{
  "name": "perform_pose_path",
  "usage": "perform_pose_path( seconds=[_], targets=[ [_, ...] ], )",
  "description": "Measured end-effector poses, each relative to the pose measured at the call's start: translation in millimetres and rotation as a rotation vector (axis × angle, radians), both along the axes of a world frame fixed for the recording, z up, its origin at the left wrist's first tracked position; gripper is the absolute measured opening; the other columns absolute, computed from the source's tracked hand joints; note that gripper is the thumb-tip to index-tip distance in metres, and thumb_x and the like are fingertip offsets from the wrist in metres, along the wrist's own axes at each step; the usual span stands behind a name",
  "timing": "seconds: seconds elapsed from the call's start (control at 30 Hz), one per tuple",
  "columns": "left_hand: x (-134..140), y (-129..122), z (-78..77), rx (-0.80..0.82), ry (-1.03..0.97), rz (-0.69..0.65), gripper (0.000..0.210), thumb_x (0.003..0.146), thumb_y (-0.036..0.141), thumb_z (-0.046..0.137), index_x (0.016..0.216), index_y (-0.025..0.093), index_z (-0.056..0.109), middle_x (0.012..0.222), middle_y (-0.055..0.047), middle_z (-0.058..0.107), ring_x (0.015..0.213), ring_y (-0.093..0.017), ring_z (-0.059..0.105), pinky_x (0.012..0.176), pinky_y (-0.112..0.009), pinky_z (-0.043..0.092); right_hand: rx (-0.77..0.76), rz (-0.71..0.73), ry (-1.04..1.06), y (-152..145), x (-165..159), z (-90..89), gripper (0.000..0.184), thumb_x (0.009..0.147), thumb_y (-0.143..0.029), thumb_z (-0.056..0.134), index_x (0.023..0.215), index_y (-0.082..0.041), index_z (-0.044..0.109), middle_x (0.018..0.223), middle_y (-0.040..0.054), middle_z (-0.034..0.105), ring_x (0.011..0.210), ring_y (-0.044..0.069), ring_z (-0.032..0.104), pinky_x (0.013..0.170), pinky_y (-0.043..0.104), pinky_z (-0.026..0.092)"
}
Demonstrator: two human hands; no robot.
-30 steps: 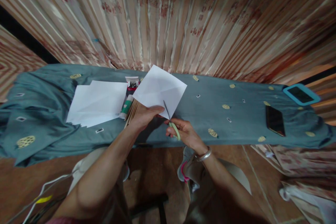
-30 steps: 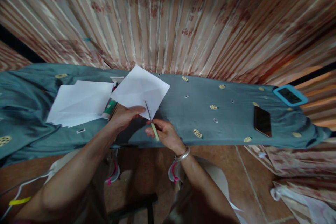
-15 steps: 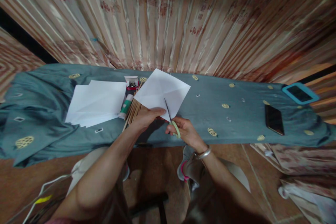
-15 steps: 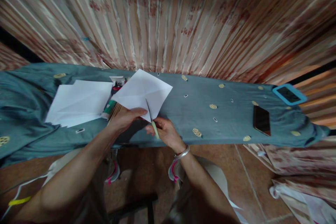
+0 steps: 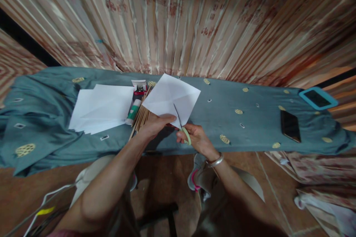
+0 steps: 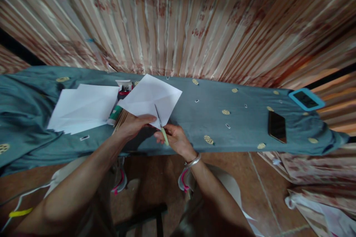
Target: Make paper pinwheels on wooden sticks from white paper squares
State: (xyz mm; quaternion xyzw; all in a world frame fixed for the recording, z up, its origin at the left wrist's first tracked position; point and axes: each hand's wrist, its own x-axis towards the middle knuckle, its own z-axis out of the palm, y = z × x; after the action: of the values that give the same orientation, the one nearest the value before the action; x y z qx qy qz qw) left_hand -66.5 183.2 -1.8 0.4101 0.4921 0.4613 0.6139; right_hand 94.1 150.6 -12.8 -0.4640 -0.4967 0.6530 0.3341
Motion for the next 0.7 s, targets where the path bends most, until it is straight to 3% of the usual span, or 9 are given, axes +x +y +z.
perform_pose_path(
  seconds=[0.2, 0.37, 0.57, 0.63, 0.7],
  targets=[
    [0.0, -2.0, 2.5, 0.021, 0.010, -0.003, 0.014, 0.053, 0.027, 0.071, 0.056, 0.017, 0.061, 0.058, -0.003, 0.063, 0.056, -0.019, 0.058, 0.055, -0.031, 0.048, 0.027, 0.029, -0.002, -2.2, 0.8, 3.4, 0.041, 0.063, -0.055, 0.078, 0.075, -0.018, 0.066, 0.055, -0.0020, 0.063, 0.050, 0.009, 0.052, 0.049, 0.022, 0.041],
    [-4.3, 1.7, 0.7, 0.029, 0.012, 0.105, 0.024, 0.051, 0.024, 0.074, 0.073, 0.016, 0.065, 0.071, -0.003, 0.066, 0.066, -0.021, 0.061, 0.058, -0.032, 0.050, 0.003, 0.140, -0.019, -4.8, 6.3, 7.6, 0.046, 0.070, -0.060, 0.070, 0.085, -0.016, 0.067, 0.066, 0.0004, 0.066, 0.056, 0.009, 0.054, 0.053, 0.021, 0.042],
    [-20.3, 11.7, -2.9, 0.030, -0.022, 0.219, 0.031, 0.047, 0.026, 0.078, 0.072, 0.016, 0.063, 0.075, -0.004, 0.067, 0.070, -0.022, 0.062, 0.060, -0.034, 0.052, -0.102, 0.292, -0.071, -2.0, 42.9, 17.9, 0.049, 0.069, -0.056, 0.074, 0.092, -0.014, 0.066, 0.070, 0.0016, 0.067, 0.059, 0.010, 0.055, 0.055, 0.022, 0.043],
    [-25.9, 12.2, -2.9, 0.005, 0.000, 0.212, 0.029, 0.046, 0.027, 0.078, 0.068, 0.016, 0.063, 0.073, -0.004, 0.066, 0.070, -0.022, 0.062, 0.066, -0.036, 0.052, -0.072, 0.281, -0.093, 0.3, 60.7, 21.3, 0.049, 0.069, -0.058, 0.073, 0.090, -0.014, 0.067, 0.069, 0.0020, 0.068, 0.056, 0.009, 0.053, 0.053, 0.023, 0.041],
    [-29.2, 10.3, -3.2, 0.002, 0.050, 0.201, 0.028, 0.046, 0.027, 0.078, 0.068, 0.017, 0.062, 0.072, -0.003, 0.065, 0.077, -0.024, 0.063, 0.074, -0.037, 0.052, -0.020, 0.171, -0.104, 3.6, 75.1, 22.2, 0.052, 0.068, -0.060, 0.072, 0.092, -0.014, 0.068, 0.071, 0.0034, 0.069, 0.056, 0.010, 0.053, 0.052, 0.024, 0.041]
  ],
)
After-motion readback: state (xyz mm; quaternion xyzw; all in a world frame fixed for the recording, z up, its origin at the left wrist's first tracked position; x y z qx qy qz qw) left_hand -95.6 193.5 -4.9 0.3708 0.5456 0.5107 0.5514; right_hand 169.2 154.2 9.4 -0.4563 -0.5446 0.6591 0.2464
